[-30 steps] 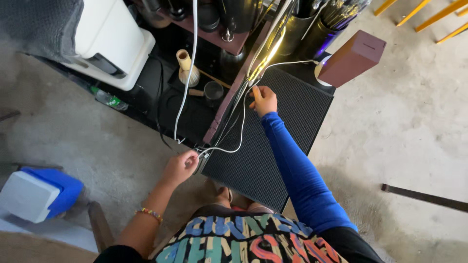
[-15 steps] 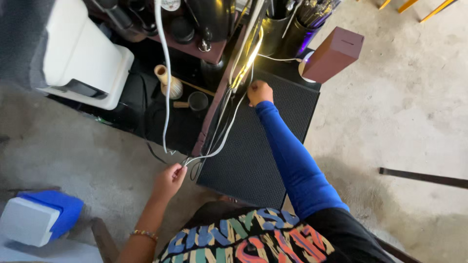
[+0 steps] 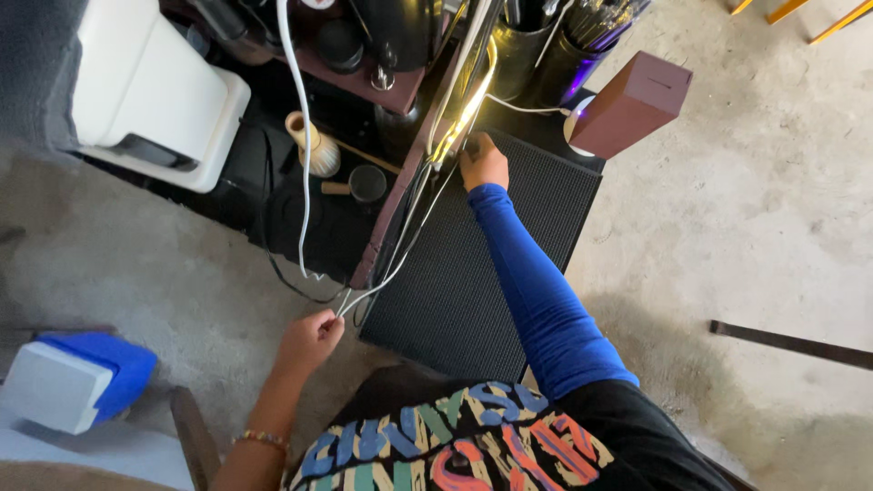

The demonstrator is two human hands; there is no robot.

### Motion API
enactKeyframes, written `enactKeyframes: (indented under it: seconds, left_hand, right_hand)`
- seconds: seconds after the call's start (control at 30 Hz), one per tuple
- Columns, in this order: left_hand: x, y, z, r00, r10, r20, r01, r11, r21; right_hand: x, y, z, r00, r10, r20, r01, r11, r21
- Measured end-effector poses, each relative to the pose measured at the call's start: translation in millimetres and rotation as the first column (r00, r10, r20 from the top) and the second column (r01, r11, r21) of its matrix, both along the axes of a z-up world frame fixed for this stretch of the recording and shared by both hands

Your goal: The person wipes the exterior of a white foot bath with a gray cloth, then uses a blue cloth to wipe the faucet and interior basin. They remove and reattach the clear water reservoir, wipe it, and inspect it before placing it back.

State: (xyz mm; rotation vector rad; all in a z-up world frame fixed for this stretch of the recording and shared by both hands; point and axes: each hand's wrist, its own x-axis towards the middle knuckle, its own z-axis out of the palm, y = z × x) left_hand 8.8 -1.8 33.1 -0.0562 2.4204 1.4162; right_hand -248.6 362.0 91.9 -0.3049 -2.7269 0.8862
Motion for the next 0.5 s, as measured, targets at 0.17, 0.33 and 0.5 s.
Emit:
enactKeyframes:
  seconds: [0.17, 0.33, 0.5]
  left_hand:
    - [-1, 4, 12, 0.999, 0.032, 0.007, -0.032, 0.999, 0.026]
    - [-9, 8, 21, 0.999, 0.035, -0.004, -0.035, 0.999, -0.004]
    - [-9, 12, 27, 0.999, -0.021, 0.043, 0.023, 0.998, -0.051]
  right_hand:
    - [-16, 7, 6, 0.998, -0.049, 0.045, 0.057, 0.979, -0.197]
    - [-46, 21, 21, 0.992, -0.025, 0.124, 0.064, 0.946, -0.319]
    - [-67, 26, 32, 0.928, -0.124, 0.351, 0.208, 0.955, -0.211]
